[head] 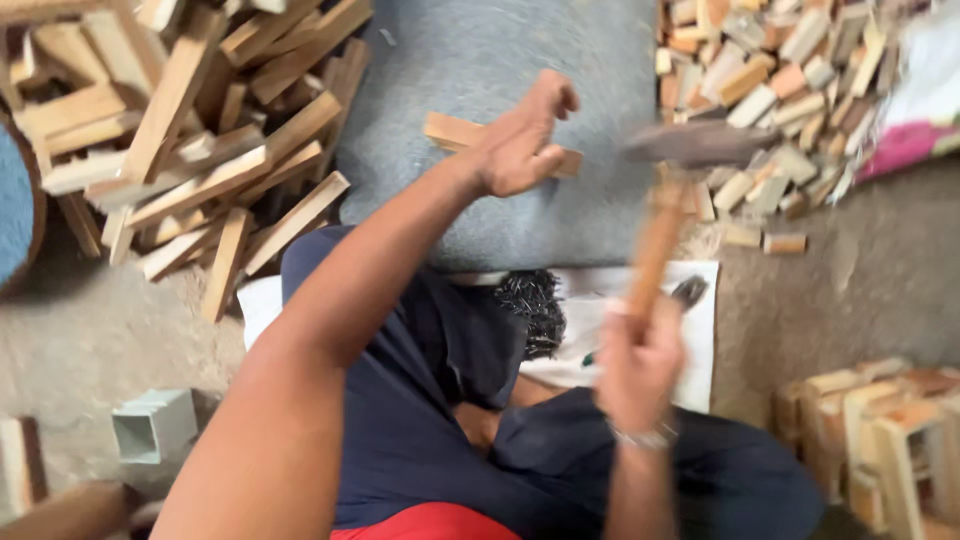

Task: The person sits on the floor and assembles small wooden frames by joining two pieces of wood at right angles. They use a hammer to drive nails into the wood, then place the completed frames into a nearby stack.

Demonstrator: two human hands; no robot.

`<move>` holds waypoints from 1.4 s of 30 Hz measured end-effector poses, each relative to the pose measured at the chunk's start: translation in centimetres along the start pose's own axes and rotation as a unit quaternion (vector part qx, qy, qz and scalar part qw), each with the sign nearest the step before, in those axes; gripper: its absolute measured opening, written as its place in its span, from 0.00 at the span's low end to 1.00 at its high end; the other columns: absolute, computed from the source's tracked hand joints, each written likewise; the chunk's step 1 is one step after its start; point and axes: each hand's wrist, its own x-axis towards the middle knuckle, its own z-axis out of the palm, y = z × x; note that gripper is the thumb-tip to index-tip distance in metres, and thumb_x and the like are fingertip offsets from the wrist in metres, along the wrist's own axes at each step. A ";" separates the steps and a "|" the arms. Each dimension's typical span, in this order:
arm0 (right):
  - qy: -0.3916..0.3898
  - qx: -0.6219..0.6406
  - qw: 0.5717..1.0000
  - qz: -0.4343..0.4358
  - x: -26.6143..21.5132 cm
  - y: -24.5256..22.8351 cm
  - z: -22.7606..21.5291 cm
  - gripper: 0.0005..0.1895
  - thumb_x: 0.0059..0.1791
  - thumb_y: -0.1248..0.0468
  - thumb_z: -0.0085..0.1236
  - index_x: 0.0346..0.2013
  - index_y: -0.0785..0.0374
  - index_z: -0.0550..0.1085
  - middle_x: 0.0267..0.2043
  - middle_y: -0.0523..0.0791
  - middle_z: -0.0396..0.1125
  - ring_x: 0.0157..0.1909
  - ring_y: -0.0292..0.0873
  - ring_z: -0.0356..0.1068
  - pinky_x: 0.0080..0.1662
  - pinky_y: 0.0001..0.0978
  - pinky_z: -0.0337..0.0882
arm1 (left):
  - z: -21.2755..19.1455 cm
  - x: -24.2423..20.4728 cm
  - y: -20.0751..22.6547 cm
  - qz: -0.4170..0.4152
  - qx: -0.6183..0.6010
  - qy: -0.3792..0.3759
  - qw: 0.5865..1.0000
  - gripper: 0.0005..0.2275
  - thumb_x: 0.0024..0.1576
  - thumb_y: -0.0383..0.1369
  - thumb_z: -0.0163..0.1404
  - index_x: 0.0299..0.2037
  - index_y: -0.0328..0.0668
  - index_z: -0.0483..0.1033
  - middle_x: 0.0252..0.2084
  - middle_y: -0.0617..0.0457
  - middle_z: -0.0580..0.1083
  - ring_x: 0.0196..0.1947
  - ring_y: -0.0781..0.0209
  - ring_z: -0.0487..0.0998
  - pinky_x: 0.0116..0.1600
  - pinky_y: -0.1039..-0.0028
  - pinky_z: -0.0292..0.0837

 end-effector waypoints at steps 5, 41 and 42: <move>0.077 -0.118 0.984 -0.107 -1.1 -4.2 -4.4 0.10 0.53 0.61 0.56 0.44 0.62 0.68 0.26 0.44 0.64 0.25 0.43 0.63 0.28 0.36 0.64 | 1.0 -0.6 0.0 -0.019 -0.031 0.037 0.999 0.20 0.54 0.38 0.46 0.52 0.36 0.57 0.48 0.40 0.60 0.49 0.45 0.66 0.58 0.59 0.68; 0.227 -0.172 0.913 -0.292 0.7 9.2 2.1 0.38 0.50 0.59 0.65 0.69 0.73 0.61 0.67 0.60 0.60 0.70 0.60 0.59 0.70 0.53 0.60 | -0.5 -2.8 18.3 -0.160 -0.347 0.276 0.882 0.14 0.63 0.30 0.56 0.57 0.35 0.73 0.50 0.49 0.77 0.50 0.61 0.78 0.57 0.65 0.77; 0.188 -0.179 0.897 -0.357 0.1 8.1 0.9 0.37 0.49 0.59 0.67 0.68 0.71 0.62 0.67 0.58 0.60 0.71 0.60 0.59 0.70 0.53 0.61 | 0.2 -3.0 18.8 -0.211 -0.396 0.313 0.837 0.14 0.63 0.32 0.54 0.56 0.37 0.72 0.47 0.49 0.78 0.48 0.59 0.80 0.55 0.63 0.80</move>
